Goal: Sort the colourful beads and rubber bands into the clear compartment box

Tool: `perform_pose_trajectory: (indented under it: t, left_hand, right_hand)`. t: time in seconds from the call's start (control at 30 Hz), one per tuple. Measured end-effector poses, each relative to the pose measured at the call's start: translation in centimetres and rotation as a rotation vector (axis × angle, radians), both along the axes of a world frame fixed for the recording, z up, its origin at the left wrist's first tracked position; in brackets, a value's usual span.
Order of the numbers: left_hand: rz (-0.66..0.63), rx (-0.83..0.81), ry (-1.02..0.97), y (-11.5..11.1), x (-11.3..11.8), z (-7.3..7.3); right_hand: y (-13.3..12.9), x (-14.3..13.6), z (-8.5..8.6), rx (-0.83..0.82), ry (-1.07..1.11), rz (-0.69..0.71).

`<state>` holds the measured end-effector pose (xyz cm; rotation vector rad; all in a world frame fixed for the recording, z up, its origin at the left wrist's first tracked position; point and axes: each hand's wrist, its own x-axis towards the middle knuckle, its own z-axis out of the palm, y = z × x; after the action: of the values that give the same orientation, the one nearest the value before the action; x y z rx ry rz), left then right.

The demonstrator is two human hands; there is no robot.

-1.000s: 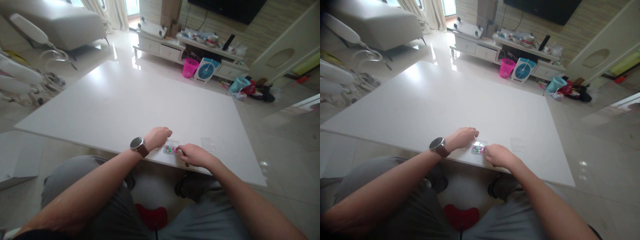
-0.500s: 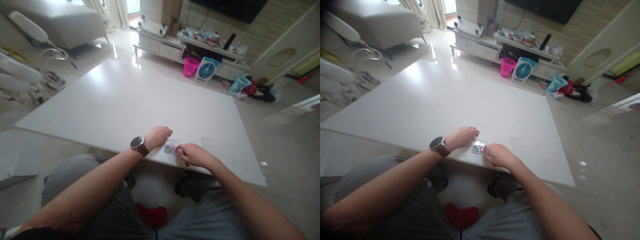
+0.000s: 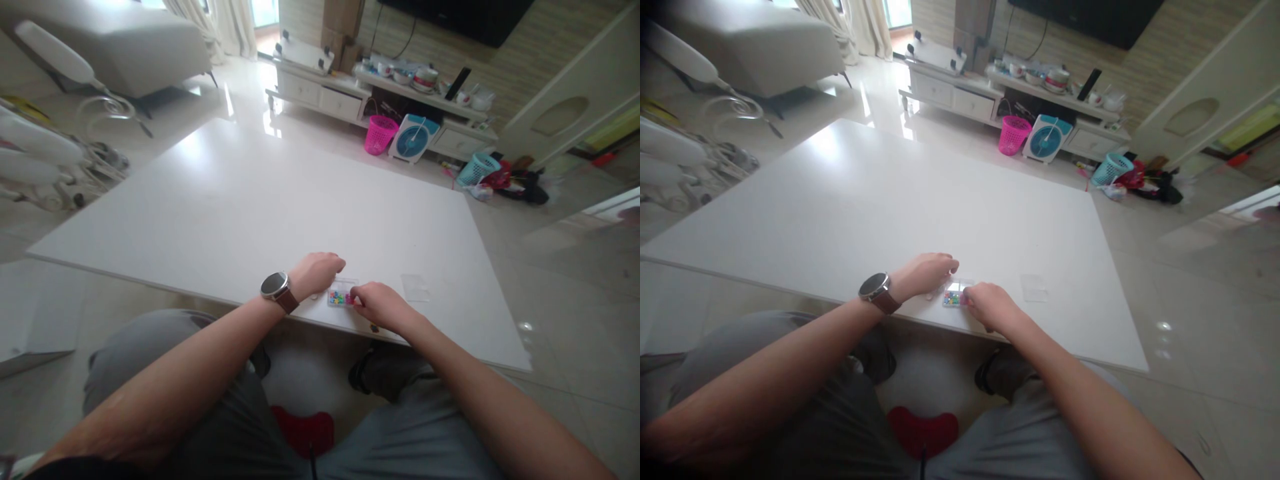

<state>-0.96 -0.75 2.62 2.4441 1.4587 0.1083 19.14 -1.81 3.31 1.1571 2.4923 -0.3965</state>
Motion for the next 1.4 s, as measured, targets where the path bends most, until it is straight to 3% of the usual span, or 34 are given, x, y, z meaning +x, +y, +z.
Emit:
perform_pose_trajectory:
  t: [1.4]
  left_hand:
    - [-0.006, -0.016, 0.004, -0.04, 0.03, 0.16]
  right_hand:
    - [-0.21, -0.11, 0.77, 0.009, -0.073, -0.018]
